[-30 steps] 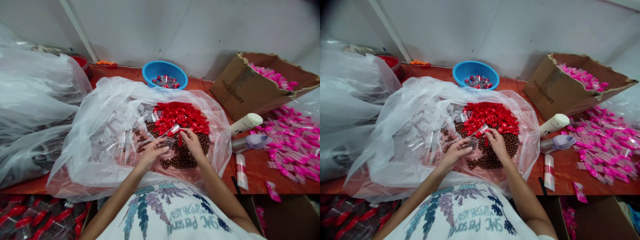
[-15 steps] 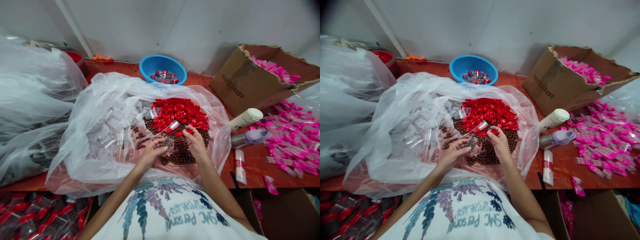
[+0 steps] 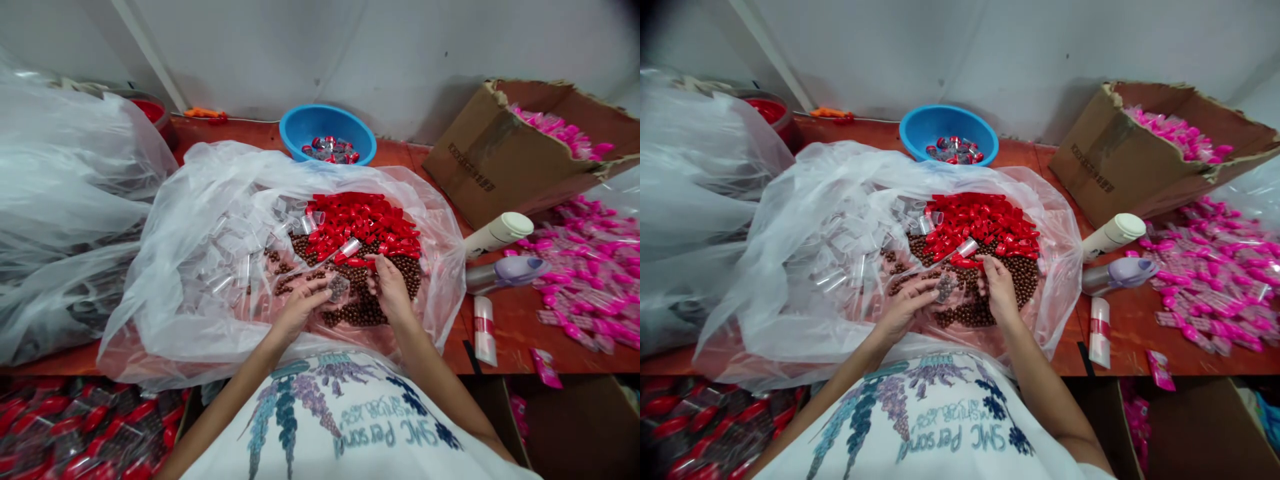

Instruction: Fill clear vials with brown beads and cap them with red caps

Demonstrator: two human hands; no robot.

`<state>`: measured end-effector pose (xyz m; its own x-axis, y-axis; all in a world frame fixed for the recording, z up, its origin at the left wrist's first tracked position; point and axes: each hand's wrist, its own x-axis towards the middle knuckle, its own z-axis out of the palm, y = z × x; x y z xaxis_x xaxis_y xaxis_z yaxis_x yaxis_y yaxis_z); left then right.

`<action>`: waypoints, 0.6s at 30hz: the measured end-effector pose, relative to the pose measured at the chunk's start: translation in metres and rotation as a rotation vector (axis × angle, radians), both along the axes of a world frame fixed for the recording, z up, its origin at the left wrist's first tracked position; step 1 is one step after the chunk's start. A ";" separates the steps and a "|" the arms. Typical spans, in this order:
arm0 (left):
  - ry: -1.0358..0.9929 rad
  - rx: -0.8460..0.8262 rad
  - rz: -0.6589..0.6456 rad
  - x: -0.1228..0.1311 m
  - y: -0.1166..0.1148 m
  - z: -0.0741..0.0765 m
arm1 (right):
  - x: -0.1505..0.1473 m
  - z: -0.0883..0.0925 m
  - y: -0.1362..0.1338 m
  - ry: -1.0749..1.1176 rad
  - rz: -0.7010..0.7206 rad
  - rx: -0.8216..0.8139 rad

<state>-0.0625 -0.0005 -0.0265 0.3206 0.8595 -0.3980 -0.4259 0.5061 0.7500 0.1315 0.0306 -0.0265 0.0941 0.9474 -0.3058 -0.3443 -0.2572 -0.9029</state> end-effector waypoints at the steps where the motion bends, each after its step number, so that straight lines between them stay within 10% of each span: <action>1: 0.006 -0.008 0.005 -0.001 0.000 -0.001 | 0.000 -0.001 0.000 0.030 0.012 -0.005; 18: 0.014 -0.001 -0.030 -0.004 -0.002 -0.011 | -0.017 0.008 -0.007 -0.419 0.334 0.246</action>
<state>-0.0665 -0.0024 -0.0372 0.3408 0.8490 -0.4037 -0.3995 0.5195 0.7553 0.1143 0.0237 -0.0186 -0.1564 0.9849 -0.0741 0.1187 -0.0557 -0.9914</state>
